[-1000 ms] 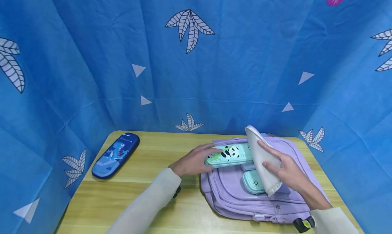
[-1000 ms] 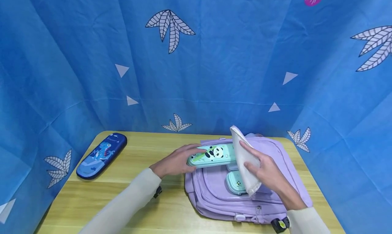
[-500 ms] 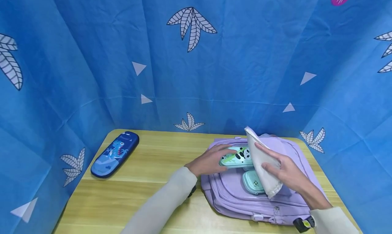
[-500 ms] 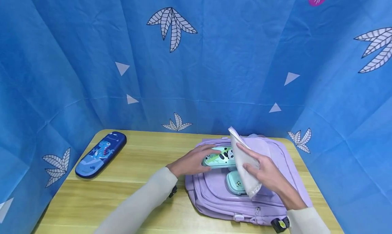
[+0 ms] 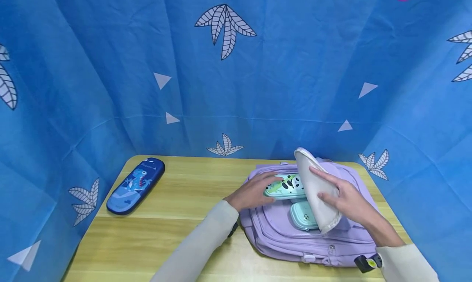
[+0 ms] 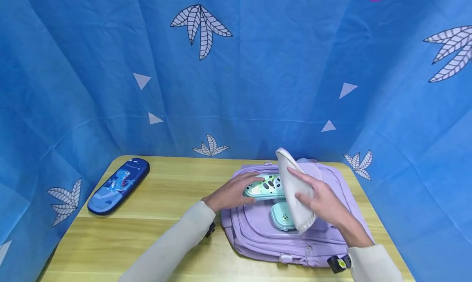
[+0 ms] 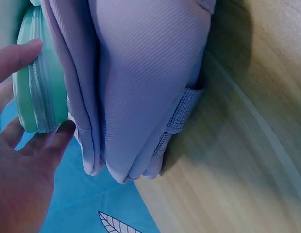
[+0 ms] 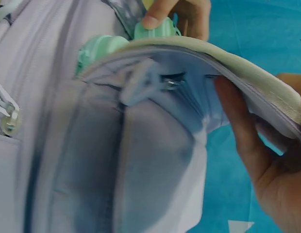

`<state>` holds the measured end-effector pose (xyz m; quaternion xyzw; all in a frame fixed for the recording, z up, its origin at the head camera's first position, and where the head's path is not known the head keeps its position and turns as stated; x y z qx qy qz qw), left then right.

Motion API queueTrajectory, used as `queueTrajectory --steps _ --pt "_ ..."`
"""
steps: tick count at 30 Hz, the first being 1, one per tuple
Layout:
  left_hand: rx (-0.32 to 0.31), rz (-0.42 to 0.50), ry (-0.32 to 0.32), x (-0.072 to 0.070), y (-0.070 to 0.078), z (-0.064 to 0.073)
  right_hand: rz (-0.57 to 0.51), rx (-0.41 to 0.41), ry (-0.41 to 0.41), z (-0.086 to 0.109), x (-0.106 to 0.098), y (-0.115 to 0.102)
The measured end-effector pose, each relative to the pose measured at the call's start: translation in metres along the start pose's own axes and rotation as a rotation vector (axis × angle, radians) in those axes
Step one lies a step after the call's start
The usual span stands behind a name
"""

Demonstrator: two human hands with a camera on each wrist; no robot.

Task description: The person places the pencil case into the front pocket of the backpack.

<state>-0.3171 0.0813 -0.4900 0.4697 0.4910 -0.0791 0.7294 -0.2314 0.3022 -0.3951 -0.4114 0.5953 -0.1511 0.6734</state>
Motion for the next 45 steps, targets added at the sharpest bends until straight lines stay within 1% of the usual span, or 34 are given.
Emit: queueTrajectory --steps 5,10,14,18,21,24,26,30,35,39,45 --pt "-0.031 0.005 0.019 -0.002 -0.003 0.001 0.031 0.005 -0.038 -0.005 -0.003 -0.004" --pt "-0.036 0.020 0.031 -0.001 -0.005 0.001 0.062 0.056 -0.048 -0.009 -0.005 -0.004" --pt "-0.042 0.033 0.032 -0.001 -0.005 0.002 0.093 0.104 -0.013 -0.010 -0.008 -0.003" --pt "-0.054 0.043 0.039 -0.001 -0.005 0.003 0.140 0.130 0.031 -0.011 -0.010 -0.003" --pt "-0.057 0.047 0.052 -0.001 -0.007 0.002 0.142 0.115 0.024 -0.014 -0.007 -0.005" --pt "-0.061 0.046 0.066 0.000 -0.009 0.001 0.124 0.087 -0.010 -0.016 -0.004 -0.006" --pt "-0.079 0.056 0.072 0.000 -0.011 0.001 0.112 0.072 -0.032 -0.017 -0.002 -0.007" --pt "-0.120 0.083 0.077 0.000 -0.014 0.002 0.092 0.073 -0.062 -0.018 0.000 -0.007" --pt "-0.127 0.105 0.089 -0.002 -0.013 0.004 0.085 0.056 -0.059 -0.018 0.000 -0.007" --pt "-0.132 0.102 0.101 -0.003 -0.012 0.006 0.061 0.037 -0.056 -0.016 0.001 -0.005" --pt "-0.126 0.127 0.094 -0.003 -0.012 0.010 0.026 0.034 -0.045 -0.014 -0.001 -0.002"
Point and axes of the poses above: each hand's wrist, its own z-axis away from the middle knuckle, its own x-axis out of the palm, y = z × x, the point moved 7 cm from there along -z, towards the middle knuckle, and after that the axes turned 9 degrees about -y, right-handed, at the moved point
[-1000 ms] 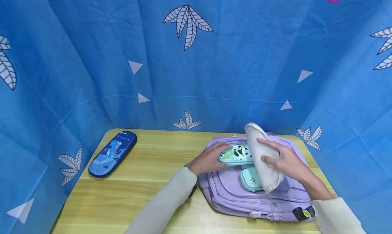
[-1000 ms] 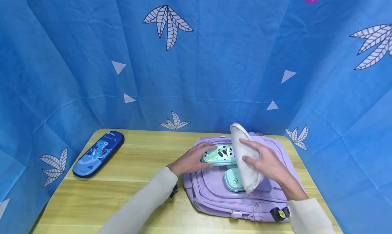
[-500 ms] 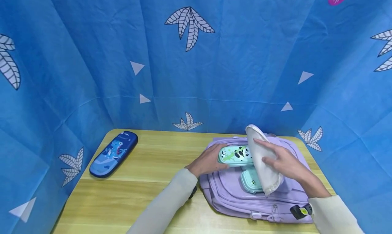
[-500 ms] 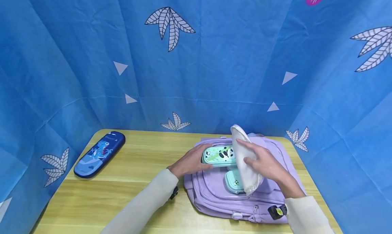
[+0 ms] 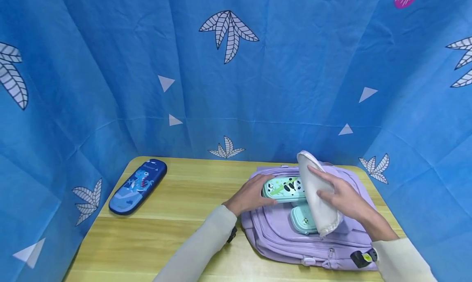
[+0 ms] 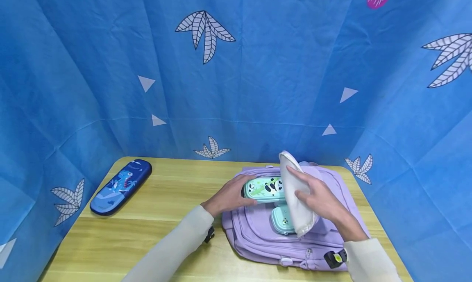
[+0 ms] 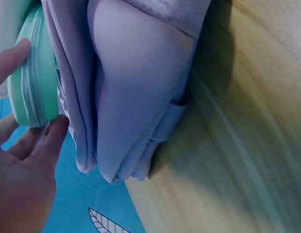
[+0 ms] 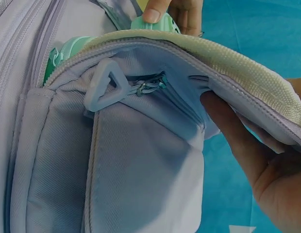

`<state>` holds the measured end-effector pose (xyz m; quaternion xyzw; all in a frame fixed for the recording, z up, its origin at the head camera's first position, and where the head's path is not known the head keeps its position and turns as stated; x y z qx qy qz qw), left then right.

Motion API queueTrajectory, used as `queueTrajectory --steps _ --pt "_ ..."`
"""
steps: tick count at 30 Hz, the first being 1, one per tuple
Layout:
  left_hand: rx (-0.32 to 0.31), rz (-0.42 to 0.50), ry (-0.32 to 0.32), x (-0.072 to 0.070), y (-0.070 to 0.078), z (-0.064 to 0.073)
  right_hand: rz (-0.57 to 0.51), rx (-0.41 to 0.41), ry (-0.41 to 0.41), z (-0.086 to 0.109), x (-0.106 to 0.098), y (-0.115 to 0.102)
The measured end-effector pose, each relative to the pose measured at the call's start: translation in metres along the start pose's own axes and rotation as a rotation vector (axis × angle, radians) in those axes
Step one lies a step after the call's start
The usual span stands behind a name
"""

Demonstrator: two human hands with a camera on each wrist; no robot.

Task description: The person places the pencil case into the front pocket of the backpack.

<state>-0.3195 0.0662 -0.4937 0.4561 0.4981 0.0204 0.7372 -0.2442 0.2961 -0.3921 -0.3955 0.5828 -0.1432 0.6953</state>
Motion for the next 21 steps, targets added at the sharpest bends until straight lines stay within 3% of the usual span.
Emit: queueTrajectory --steps 10,21 --pt "-0.006 0.153 -0.015 0.000 -0.010 0.001 -0.057 0.007 0.010 0.001 0.000 0.004" --pt "0.044 0.087 0.009 0.008 0.007 -0.011 -0.138 -0.026 -0.015 0.004 0.002 0.003"
Point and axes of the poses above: each hand's wrist, its own z-axis away from the middle knuckle, its own x-axis out of the palm, y = z × x, the point moved 7 cm from there along -z, towards the middle knuckle, and after that the axes turned 9 degrees about -y, right-handed, at the moved point
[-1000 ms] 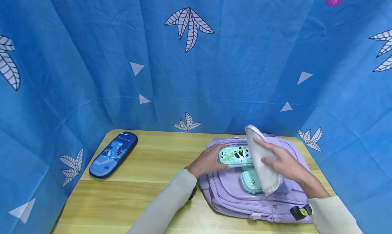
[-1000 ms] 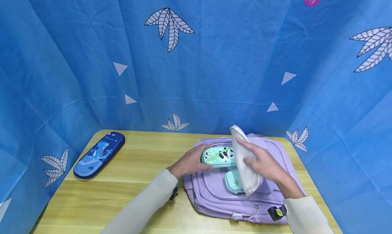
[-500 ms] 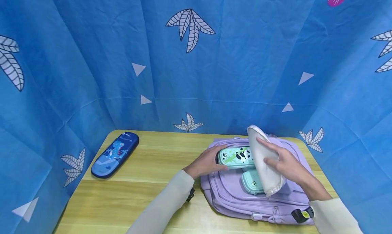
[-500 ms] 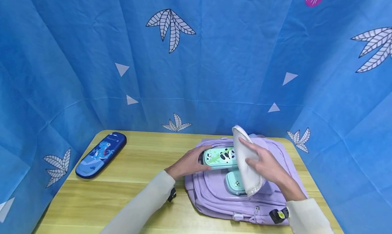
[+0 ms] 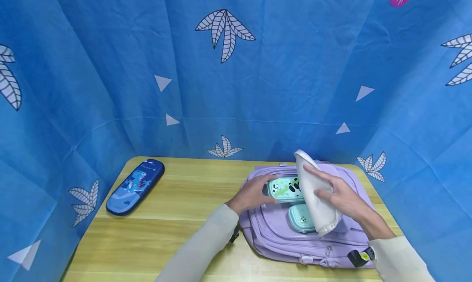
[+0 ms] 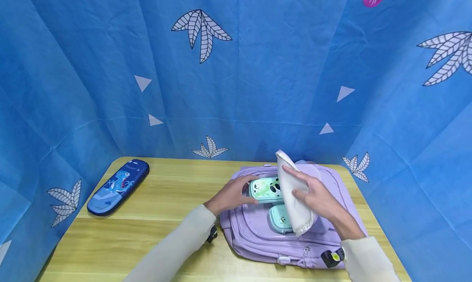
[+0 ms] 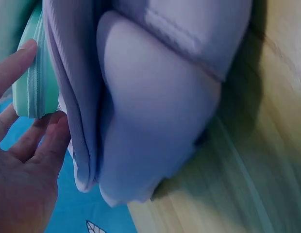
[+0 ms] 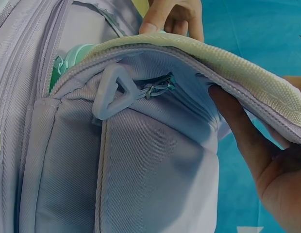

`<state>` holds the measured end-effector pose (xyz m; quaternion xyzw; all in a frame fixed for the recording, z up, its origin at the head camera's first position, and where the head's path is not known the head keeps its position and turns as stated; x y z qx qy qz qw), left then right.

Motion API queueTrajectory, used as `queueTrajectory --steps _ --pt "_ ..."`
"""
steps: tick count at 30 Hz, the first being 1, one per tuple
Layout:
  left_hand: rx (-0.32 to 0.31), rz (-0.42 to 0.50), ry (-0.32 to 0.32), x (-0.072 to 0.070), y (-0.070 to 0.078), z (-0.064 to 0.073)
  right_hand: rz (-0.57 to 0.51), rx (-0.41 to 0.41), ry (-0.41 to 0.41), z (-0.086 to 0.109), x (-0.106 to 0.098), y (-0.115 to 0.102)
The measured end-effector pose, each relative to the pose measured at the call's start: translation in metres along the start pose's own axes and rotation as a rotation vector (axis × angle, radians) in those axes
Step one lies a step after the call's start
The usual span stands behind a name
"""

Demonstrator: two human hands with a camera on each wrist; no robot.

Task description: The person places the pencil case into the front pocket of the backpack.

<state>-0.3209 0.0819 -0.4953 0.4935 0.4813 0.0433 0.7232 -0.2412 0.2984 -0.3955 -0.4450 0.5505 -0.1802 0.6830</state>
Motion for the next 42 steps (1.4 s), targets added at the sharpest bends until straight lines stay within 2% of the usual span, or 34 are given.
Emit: queueTrajectory --steps 10,25,35,42 --pt "-0.043 -0.034 0.038 0.015 0.013 -0.012 -0.019 -0.061 -0.025 -0.005 0.005 -0.003" --pt "-0.075 -0.116 0.086 0.020 0.019 -0.021 -0.032 -0.045 -0.018 -0.004 0.006 -0.003" --pt "-0.043 -0.124 0.097 0.022 0.020 -0.025 -0.033 -0.040 -0.011 -0.006 0.009 -0.004" --pt "-0.016 -0.103 0.061 0.016 0.018 -0.019 -0.013 -0.030 -0.003 -0.006 0.009 -0.005"
Point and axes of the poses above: each hand's wrist, its own z-axis away from the middle knuckle, its own x-axis out of the palm, y = z × x, the point moved 7 cm from there along -z, towards the middle knuckle, and after that the axes turned 9 degrees about -y, right-handed, at the moved point
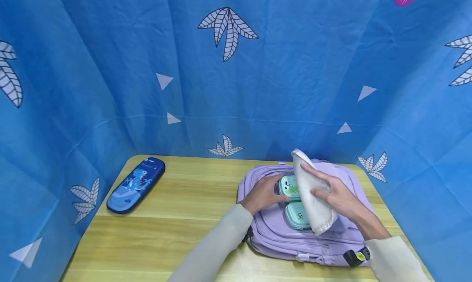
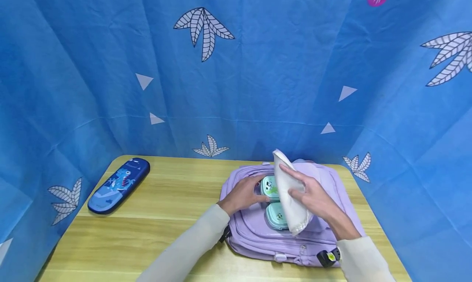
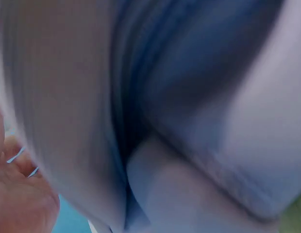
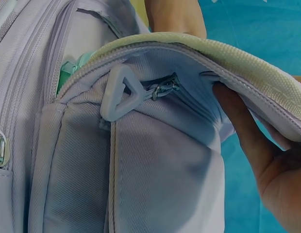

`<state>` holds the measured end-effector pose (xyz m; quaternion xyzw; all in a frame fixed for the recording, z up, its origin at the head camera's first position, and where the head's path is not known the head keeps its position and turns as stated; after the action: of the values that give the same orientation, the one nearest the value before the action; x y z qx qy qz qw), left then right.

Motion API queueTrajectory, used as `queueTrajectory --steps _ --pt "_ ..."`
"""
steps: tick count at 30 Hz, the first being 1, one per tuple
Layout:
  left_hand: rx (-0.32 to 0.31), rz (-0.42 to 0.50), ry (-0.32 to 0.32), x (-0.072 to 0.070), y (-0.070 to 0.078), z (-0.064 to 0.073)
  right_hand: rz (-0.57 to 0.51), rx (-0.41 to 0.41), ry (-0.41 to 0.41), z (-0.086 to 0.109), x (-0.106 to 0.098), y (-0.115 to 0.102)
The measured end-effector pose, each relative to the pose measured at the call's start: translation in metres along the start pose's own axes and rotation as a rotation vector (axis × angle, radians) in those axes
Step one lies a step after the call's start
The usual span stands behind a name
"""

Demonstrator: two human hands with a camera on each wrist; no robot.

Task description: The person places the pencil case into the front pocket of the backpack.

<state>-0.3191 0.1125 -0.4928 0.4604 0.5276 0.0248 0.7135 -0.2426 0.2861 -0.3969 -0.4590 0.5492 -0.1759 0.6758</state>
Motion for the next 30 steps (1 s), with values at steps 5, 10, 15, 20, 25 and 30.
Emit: queueTrajectory --steps 5,10,15,20,25,30 --pt "-0.010 -0.004 -0.005 -0.011 -0.010 0.008 0.035 0.014 0.017 -0.001 -0.001 0.000" --pt "0.002 -0.028 0.038 -0.030 -0.024 0.020 0.063 0.028 0.034 0.001 -0.003 -0.001" --pt "-0.047 -0.036 0.078 -0.049 -0.050 0.040 0.089 0.030 0.038 0.002 -0.005 -0.005" --pt "-0.062 -0.025 0.109 -0.068 -0.072 0.058 0.113 0.054 0.047 0.003 -0.006 -0.005" --pt "-0.096 -0.032 0.146 -0.085 -0.090 0.075 0.106 0.066 0.052 0.003 -0.007 -0.004" --pt "-0.148 -0.077 0.184 -0.101 -0.111 0.095 0.100 0.070 0.050 0.003 -0.005 -0.002"
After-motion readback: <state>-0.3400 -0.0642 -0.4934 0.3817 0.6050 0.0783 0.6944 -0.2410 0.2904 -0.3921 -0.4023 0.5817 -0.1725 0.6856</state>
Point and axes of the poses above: each hand's wrist, its own z-axis away from the middle knuckle, its own x-axis out of the palm, y = z × x, the point moved 7 cm from there along -z, towards the middle knuckle, and after that the axes turned 9 degrees about -y, right-handed, at the moved point
